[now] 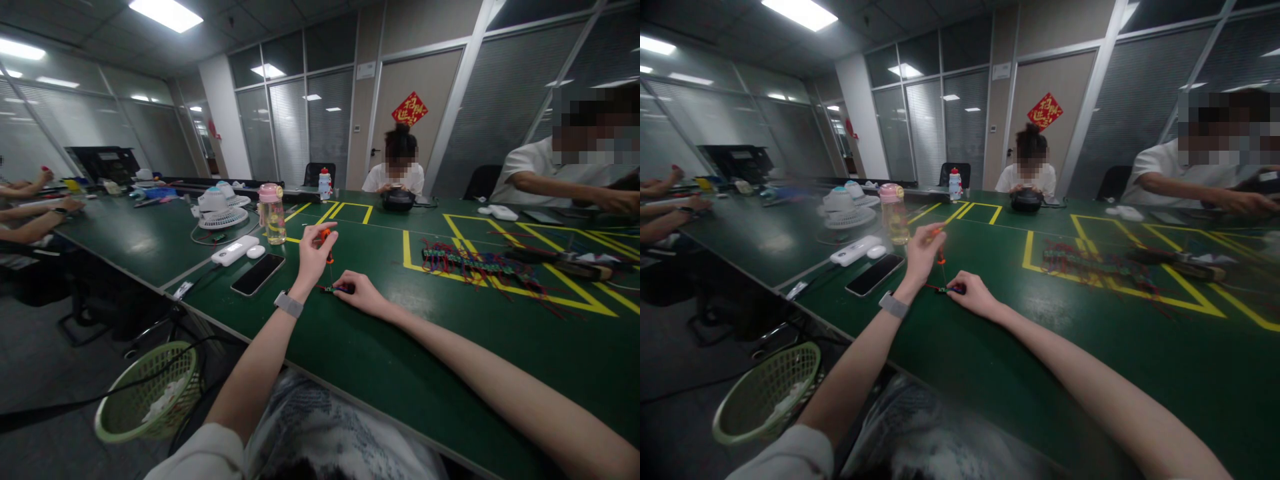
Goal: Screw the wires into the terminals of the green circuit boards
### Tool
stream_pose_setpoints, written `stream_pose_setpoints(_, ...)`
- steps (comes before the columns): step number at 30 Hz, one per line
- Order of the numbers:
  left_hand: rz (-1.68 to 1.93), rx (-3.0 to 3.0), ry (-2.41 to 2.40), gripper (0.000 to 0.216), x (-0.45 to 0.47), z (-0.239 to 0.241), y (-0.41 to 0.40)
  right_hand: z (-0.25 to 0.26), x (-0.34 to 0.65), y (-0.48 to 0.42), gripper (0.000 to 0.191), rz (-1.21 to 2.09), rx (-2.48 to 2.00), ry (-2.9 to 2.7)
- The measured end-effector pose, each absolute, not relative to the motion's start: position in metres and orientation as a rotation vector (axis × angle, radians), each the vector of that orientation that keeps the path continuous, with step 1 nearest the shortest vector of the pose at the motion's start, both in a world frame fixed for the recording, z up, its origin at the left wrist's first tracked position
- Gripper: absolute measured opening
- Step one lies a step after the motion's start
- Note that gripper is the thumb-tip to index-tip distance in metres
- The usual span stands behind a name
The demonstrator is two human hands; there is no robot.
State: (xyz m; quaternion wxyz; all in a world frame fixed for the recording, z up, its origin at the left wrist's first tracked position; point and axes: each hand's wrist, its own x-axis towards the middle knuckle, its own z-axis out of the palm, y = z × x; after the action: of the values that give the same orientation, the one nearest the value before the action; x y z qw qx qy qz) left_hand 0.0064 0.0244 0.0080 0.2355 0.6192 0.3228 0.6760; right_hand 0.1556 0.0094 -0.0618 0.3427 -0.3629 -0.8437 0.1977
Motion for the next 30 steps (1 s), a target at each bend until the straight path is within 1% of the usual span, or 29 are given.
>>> stream_pose_setpoints(2,1.844,1.698,0.850,0.027,0.0066,0.0080,0.0244,-0.0613,0.1556,0.0090,0.010,0.513,-0.942,-2.194)
stream_pose_setpoints(6,1.736,1.595,0.708,0.036,0.0078,0.0060,0.0262,-0.0614,0.1555,0.0090,0.010,0.513,-0.940,-2.188)
stream_pose_setpoints(8,1.825,1.648,0.808,0.035,0.0073,0.0052,0.0266,-0.0619,0.1555,0.0093,0.009,0.513,-0.937,-2.187)
stream_pose_setpoints(11,1.975,1.742,0.949,0.028,0.0061,0.0058,0.0258,-0.0627,0.1556,0.0098,0.010,0.517,-0.932,-2.189)
stream_pose_setpoints(12,1.968,1.735,0.925,0.027,0.0060,0.0064,0.0255,-0.0630,0.1557,0.0100,0.010,0.520,-0.930,-2.188)
stream_pose_setpoints(16,1.762,1.576,0.718,0.035,0.0074,0.0082,0.0243,-0.0637,0.1558,0.0107,0.010,0.521,-0.921,-2.182)
stream_pose_setpoints(22,1.889,1.695,0.870,0.024,0.0064,0.0088,0.0232,-0.0625,0.1562,0.0098,0.010,0.520,-0.933,-2.190)
stream_pose_setpoints(25,1.758,1.601,0.722,0.031,0.0084,0.0084,0.0233,-0.0621,0.1562,0.0094,0.010,0.514,-0.931,-2.188)
stream_pose_setpoints(27,1.714,1.567,0.706,0.034,0.0098,0.0081,0.0228,-0.0621,0.1561,0.0094,0.010,0.517,-0.930,-2.184)
stream_pose_setpoints(30,1.835,1.691,0.862,0.031,0.0094,0.0082,0.0213,-0.0619,0.1557,0.0093,0.011,0.530,-0.934,-2.183)
